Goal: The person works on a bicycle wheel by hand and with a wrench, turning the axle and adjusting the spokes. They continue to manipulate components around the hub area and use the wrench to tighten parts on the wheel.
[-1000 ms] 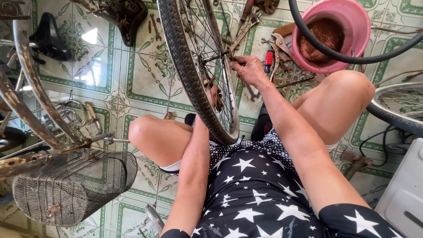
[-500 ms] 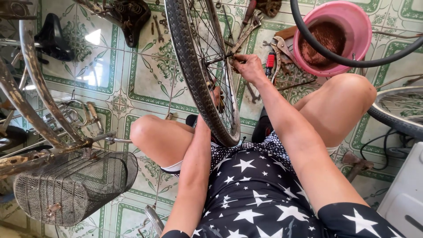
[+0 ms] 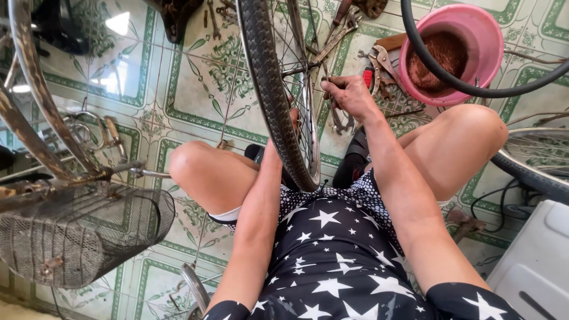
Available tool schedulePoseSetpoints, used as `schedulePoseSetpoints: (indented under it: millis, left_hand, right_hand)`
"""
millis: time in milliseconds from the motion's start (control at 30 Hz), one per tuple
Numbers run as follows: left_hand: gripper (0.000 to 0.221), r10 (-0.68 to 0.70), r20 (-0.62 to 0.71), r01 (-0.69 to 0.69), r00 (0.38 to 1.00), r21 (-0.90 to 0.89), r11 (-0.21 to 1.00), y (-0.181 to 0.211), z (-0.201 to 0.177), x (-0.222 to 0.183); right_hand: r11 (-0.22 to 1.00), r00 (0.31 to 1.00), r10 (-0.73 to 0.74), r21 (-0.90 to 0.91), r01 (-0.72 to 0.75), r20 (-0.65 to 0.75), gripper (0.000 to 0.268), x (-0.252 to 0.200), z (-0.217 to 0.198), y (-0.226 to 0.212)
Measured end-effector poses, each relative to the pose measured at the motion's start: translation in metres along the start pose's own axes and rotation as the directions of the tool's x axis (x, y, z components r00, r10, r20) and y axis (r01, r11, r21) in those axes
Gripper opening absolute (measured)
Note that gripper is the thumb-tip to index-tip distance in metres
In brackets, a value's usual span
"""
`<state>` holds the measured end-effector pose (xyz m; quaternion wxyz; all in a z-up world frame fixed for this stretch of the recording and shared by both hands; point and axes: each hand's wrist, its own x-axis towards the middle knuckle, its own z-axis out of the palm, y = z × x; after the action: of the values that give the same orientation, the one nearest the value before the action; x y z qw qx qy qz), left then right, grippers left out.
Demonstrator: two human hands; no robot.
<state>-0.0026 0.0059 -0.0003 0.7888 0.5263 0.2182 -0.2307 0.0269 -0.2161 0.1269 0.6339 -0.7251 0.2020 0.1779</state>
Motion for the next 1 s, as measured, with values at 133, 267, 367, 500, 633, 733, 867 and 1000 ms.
schedulePoseSetpoints:
  millis: [133,267,367,500,633,733,867,1000]
  left_hand:
    - [0.022,0.153,0.386,0.020,0.910,-0.409,0.912,-0.015,-0.015,0.026]
    - [0.027,-0.011,0.197,0.065,0.980,-0.270,0.961,-0.013,-0.010,0.033]
    - [0.030,-0.081,0.049,0.085,0.996,-0.097,0.992,0.014,0.006,0.017]
    - [0.030,-0.067,0.052,0.072,0.996,-0.108,0.991,0.051,0.029,-0.008]
    - [0.035,-0.070,0.054,0.073,0.996,-0.072,0.995,0.072,0.040,-0.022]
    - [0.049,0.002,0.099,0.015,0.995,-0.171,0.985,0.068,0.041,-0.020]
    - [0.071,0.047,0.111,-0.034,0.993,-0.123,0.992,0.058,0.036,-0.014]
    - [0.082,0.023,0.074,-0.019,0.997,-0.044,0.999,0.055,0.034,-0.012]
  right_hand:
    - [0.999,1.000,-0.024,-0.039,0.024,0.002,0.040,-0.005,0.001,-0.008]
    - [0.998,0.999,-0.029,-0.054,0.029,0.017,0.038,-0.004,0.004,-0.010]
    - [0.999,0.999,-0.027,-0.037,0.028,0.027,0.037,-0.004,0.006,-0.010]
    - [0.996,0.999,-0.031,-0.078,0.034,0.035,0.037,-0.002,0.006,-0.013]
    - [0.993,0.999,-0.044,-0.109,0.047,0.028,0.042,0.002,0.008,-0.014]
    - [0.992,0.999,-0.053,-0.117,0.053,0.003,0.047,0.004,0.011,-0.010]
    - [0.992,0.997,-0.072,-0.100,0.072,0.002,0.048,0.005,0.010,-0.005]
    - [0.988,0.997,-0.073,-0.135,0.071,-0.011,0.043,0.003,0.010,-0.007]
